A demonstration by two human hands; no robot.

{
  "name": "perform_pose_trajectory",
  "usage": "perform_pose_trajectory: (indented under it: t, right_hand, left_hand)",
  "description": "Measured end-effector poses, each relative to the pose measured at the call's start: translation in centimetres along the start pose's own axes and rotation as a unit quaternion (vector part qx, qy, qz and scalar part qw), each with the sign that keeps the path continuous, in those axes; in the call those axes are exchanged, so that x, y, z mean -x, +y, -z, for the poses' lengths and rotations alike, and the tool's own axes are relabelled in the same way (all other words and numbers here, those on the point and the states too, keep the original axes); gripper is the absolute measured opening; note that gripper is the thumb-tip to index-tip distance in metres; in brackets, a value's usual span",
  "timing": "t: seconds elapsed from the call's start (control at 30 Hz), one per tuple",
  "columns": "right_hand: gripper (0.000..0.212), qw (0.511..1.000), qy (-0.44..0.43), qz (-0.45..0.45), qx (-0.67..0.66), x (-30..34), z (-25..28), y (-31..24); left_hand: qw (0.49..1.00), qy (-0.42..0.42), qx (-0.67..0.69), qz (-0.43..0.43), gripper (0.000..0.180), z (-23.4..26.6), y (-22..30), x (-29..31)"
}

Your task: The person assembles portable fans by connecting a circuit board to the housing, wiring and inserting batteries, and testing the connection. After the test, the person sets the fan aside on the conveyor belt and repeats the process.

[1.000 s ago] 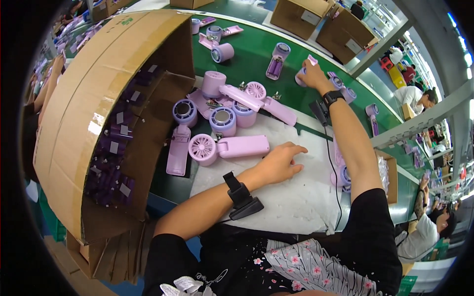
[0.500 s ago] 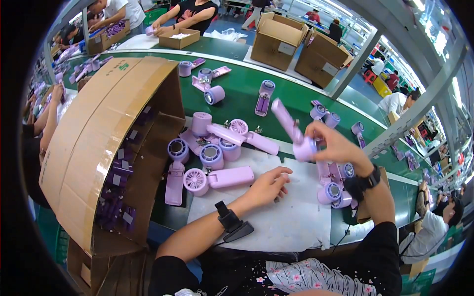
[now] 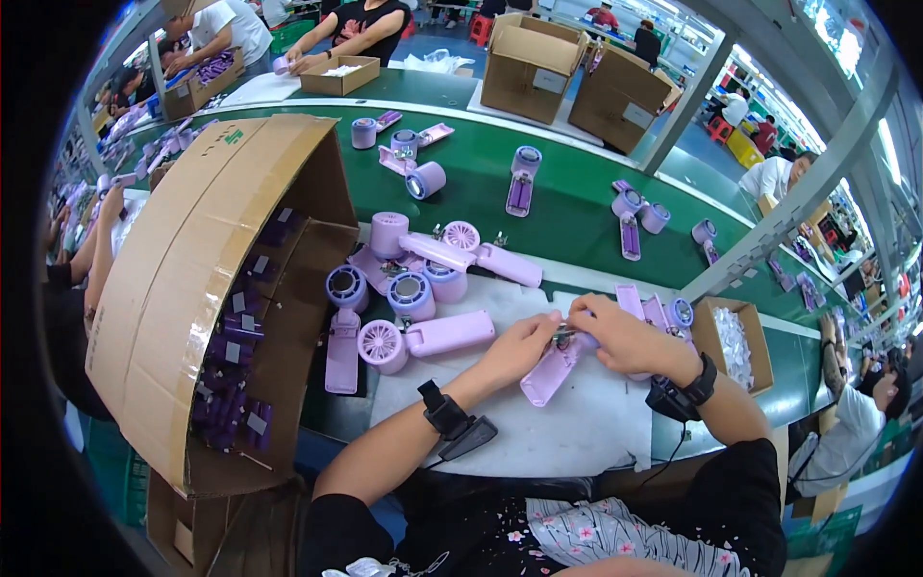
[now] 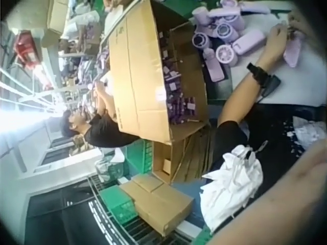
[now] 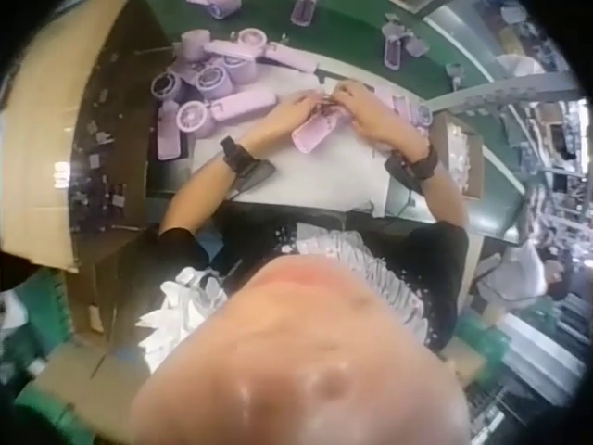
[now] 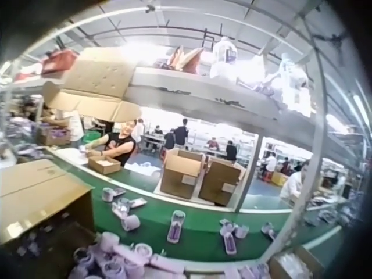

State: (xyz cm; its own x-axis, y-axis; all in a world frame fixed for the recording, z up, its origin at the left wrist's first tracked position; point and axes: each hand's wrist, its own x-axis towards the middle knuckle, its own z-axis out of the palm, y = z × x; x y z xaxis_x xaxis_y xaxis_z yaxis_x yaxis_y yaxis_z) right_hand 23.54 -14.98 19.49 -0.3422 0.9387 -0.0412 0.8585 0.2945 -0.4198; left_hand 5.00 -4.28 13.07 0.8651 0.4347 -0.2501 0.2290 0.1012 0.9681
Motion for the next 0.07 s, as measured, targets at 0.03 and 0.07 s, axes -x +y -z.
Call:
perform_pose_trajectory:
  t: [0.03,0.07]
  right_hand:
    - [0.063,1.000,0.008,-0.007,0.013,0.00,-0.43,0.51]
    - [0.065,0.999,0.016,-0.014,0.026,-0.13,-0.73,1.07]
  left_hand:
    - [0.999,-0.003,-0.008,-0.036,0.055,0.10,-0.01,-0.10]
    - [0.997,-0.006,-0.015,-0.072,0.057,0.27,-0.02,-0.27]
